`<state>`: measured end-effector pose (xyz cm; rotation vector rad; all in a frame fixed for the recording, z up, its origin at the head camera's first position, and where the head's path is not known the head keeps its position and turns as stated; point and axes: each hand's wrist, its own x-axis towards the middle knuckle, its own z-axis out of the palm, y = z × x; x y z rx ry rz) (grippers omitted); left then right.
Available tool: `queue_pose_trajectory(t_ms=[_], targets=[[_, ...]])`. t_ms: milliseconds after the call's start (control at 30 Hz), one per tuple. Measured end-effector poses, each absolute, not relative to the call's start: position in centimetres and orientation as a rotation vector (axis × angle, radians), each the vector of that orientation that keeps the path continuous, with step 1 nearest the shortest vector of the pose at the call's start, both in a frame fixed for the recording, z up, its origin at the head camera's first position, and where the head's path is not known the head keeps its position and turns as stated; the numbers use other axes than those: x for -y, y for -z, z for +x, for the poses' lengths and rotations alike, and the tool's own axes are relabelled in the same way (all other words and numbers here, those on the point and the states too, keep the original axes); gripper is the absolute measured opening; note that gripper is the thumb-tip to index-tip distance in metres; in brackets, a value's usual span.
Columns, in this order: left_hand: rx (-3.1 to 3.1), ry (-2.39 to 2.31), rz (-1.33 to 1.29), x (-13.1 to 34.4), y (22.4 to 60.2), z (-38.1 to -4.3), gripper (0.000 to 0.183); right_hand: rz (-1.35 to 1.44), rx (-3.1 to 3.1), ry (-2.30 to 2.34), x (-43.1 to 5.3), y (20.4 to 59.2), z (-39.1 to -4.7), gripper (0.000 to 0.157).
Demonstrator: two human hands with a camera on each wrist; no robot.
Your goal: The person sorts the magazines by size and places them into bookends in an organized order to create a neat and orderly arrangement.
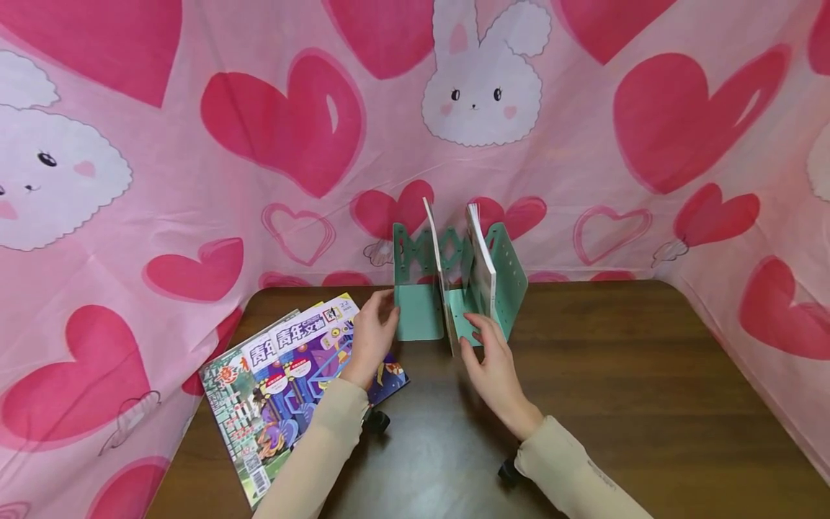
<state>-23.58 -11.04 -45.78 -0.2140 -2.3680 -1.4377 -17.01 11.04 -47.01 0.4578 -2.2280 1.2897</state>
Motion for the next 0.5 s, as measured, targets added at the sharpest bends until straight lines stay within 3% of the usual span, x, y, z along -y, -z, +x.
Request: queue_pose_trajectory(t_ms=[500], targets=[[2.561, 1.364, -0.218, 11.9, 45.5, -20.9, 0.016, 0.443, 2.213, -1.274, -15.0, 46.7, -14.1, 0.04]])
